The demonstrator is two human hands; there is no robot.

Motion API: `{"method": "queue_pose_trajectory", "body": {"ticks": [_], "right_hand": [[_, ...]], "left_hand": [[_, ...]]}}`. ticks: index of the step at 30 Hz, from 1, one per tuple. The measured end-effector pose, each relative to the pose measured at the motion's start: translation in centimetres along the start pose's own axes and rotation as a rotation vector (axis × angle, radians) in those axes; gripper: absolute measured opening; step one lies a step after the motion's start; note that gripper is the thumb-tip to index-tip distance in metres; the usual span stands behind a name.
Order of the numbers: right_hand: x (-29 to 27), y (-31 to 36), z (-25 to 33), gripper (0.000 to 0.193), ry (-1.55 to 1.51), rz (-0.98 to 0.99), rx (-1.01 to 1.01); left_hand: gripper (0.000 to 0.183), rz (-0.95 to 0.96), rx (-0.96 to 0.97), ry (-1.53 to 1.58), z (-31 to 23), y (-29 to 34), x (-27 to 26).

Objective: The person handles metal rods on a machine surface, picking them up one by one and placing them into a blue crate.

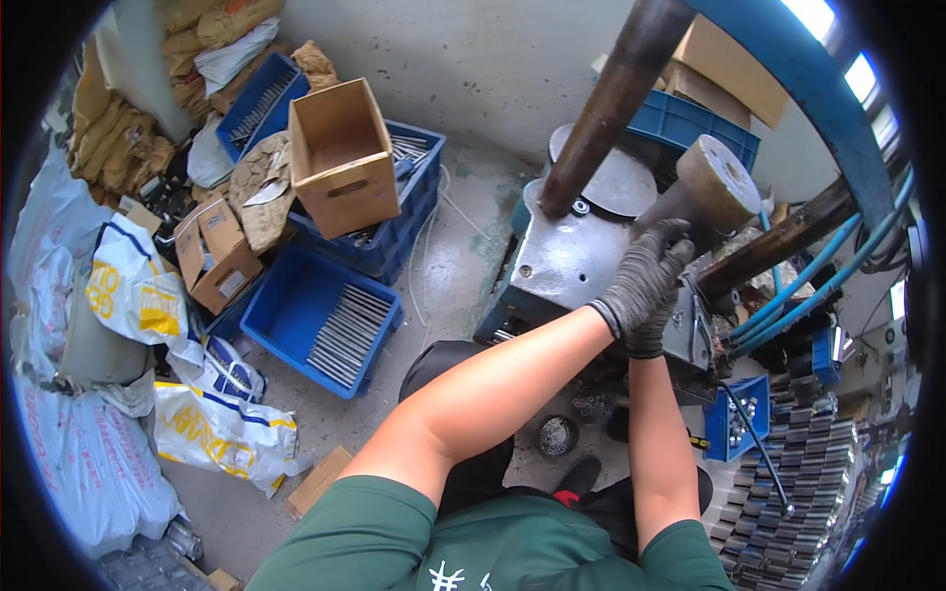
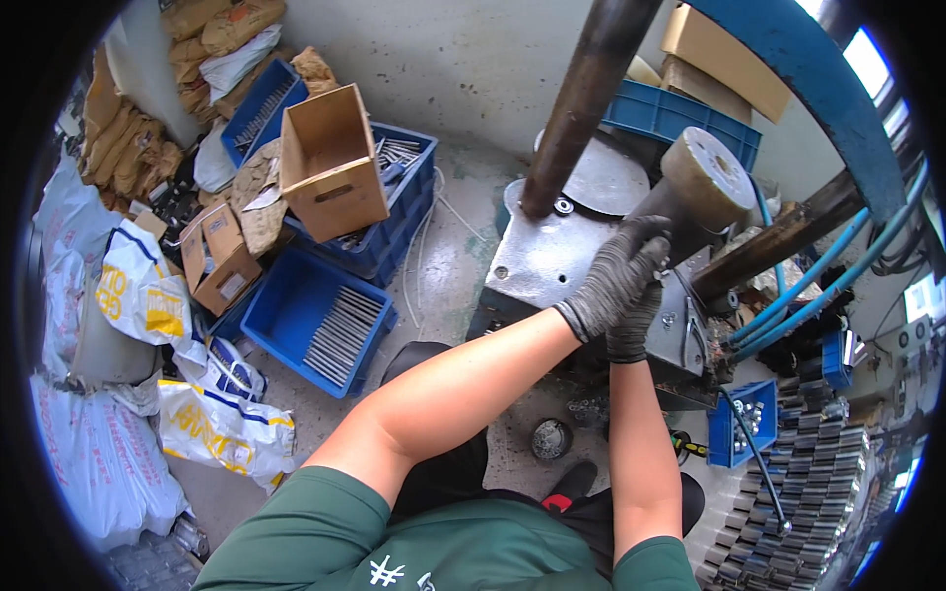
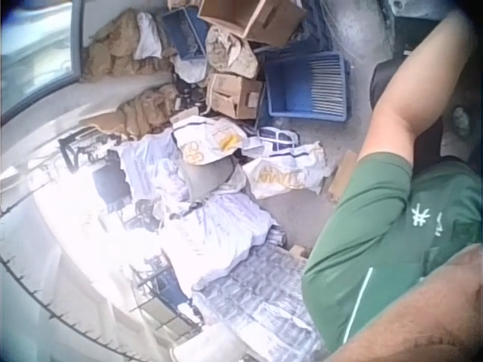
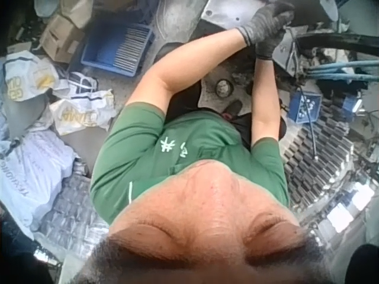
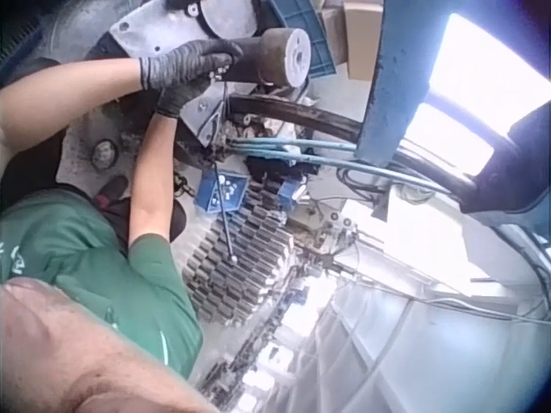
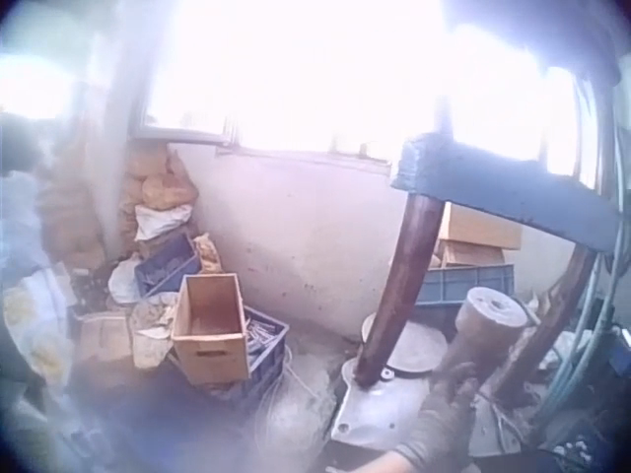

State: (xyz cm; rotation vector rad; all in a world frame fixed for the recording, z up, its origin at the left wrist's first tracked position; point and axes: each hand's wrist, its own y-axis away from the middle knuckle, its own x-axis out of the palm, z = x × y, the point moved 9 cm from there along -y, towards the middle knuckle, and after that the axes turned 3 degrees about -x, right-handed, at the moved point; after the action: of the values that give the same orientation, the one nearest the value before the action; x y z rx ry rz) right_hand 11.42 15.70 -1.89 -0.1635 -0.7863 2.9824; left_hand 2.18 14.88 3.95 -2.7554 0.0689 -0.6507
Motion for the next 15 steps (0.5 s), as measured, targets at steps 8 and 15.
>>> {"method": "queue_pose_trajectory", "body": {"ticks": [8,15], "right_hand": [[-0.6,-1.6,-0.1,0.041,0.428,0.211,0.014],[-2.0,1.2,-8.5,0.023,-0.331,0.006,0.942]], "left_hand": [[0.031,0.125,-0.096,0.598,1.8,-1.3,-0.2],[0.031,-0.275,-0.234,-0.150,9.8,-2.0,-5.6]]}}
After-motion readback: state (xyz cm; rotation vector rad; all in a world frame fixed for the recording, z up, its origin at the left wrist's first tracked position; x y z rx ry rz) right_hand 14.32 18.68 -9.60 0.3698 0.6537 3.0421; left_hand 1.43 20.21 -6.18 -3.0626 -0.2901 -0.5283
